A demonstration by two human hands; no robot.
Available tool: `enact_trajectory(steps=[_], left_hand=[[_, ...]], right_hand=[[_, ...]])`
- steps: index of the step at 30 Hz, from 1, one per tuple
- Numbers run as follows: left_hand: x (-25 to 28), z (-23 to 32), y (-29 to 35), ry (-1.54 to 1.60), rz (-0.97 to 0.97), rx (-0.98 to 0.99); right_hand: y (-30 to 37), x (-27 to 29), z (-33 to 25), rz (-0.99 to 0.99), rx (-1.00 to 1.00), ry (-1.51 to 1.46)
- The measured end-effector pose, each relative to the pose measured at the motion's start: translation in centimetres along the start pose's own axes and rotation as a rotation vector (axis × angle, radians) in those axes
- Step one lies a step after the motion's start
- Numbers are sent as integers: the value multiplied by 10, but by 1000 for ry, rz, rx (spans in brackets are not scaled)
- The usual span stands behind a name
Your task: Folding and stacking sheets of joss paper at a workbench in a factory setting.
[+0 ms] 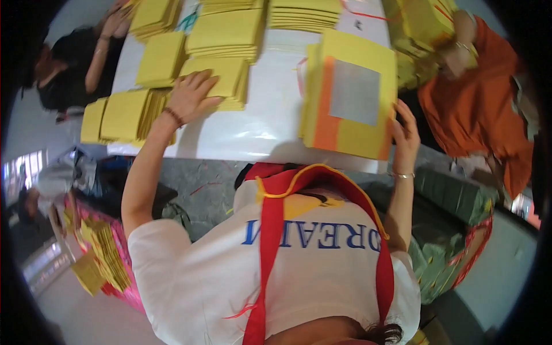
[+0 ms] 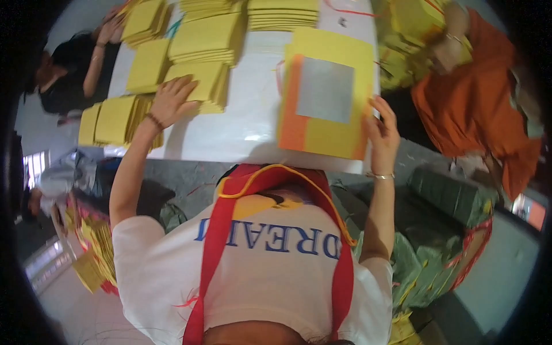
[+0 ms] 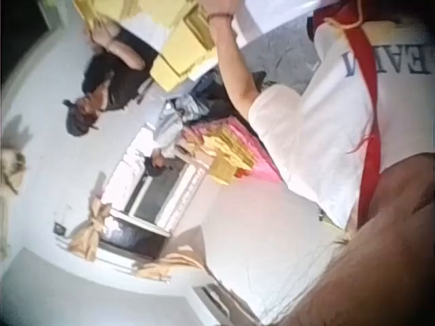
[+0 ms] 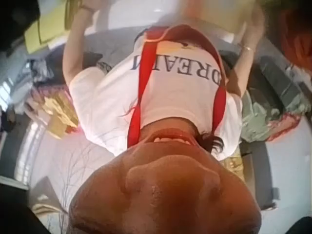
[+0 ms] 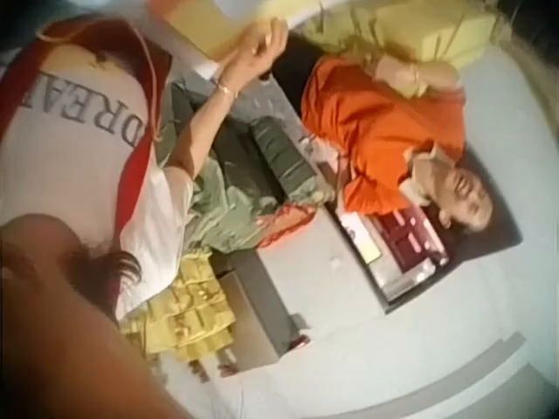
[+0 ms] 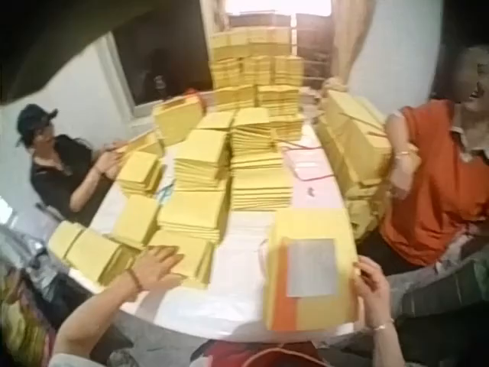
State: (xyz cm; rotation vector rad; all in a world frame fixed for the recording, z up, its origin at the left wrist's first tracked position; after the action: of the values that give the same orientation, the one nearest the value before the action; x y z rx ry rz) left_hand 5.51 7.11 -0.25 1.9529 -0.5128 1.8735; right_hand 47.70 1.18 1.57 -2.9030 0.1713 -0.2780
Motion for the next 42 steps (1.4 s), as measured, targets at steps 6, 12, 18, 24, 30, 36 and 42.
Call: enact_trajectory(steps=[6,12,18,24,30,36,42], left_hand=[[74,88,-33,207,338,-100],[98,233,-42,455,253,-468],[97,239,-49,520,140,-482],[101,238,-55,747,154,-458],[95,231,-64,822,82,-406],[79,221,-75,964,-80,-311],[65,216,-87,1161,-278,-186]], right_hand=[[9,24,-4,40,0,54],[6,14,-8,-42,123,141],[6,12,0,-48,26,-64],[9,9,9,-22,-37,-185],[9,9,10,-7,-27,-225],[7,5,10,-21,-70,-276],[8,18,16,0,-33,-211]])
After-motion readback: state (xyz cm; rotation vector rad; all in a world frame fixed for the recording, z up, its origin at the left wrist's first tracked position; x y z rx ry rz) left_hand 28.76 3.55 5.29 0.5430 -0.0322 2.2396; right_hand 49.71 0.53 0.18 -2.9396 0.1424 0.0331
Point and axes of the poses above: each hand's wrist, its own y-axis away from the middle knuckle, its own x-axis out of the back of the hand, z = x × y, the point moved 9 cm from there along -y, towards the middle knuckle, and after that the axes turned 7 degrees about x, right-handed, at the moved point
